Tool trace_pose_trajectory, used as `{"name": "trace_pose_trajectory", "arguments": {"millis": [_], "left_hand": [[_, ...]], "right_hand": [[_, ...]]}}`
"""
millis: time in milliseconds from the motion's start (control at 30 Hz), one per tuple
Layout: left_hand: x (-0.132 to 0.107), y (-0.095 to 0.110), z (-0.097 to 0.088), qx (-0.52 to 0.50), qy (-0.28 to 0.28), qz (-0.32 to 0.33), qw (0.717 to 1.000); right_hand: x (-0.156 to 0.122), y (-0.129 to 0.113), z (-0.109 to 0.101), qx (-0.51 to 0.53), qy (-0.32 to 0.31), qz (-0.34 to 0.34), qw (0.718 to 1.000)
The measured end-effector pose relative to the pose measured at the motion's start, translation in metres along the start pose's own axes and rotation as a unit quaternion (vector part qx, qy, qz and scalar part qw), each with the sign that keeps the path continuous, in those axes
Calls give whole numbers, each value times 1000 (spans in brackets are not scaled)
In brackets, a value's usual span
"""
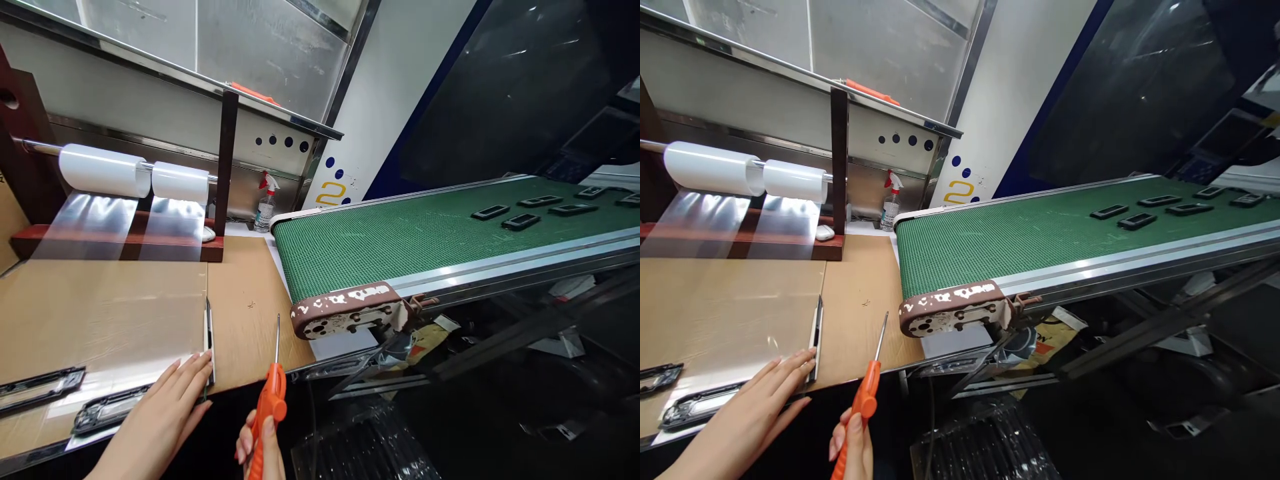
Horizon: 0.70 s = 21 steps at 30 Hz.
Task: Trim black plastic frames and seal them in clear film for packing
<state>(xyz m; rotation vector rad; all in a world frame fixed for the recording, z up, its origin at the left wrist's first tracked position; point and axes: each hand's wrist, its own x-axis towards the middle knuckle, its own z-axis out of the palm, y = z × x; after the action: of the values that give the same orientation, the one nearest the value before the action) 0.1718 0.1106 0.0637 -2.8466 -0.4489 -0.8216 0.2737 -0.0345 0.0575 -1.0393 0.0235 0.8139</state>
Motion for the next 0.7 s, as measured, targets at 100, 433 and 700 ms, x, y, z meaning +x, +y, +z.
{"name": "trace_pose_trajectory", "arguments": {"millis": [100,433,700], "left_hand": [[1,0,0,-20,-2,-10,1000],[7,-5,-7,-20,1,17,1000],[17,-3,-18,26,54,62,996]], "right_hand": [[6,-4,-13,5,19,-9,1000],[22,-40,-68,27,90,-83,992],[20,-84,-85,47,170,-243,954]]}}
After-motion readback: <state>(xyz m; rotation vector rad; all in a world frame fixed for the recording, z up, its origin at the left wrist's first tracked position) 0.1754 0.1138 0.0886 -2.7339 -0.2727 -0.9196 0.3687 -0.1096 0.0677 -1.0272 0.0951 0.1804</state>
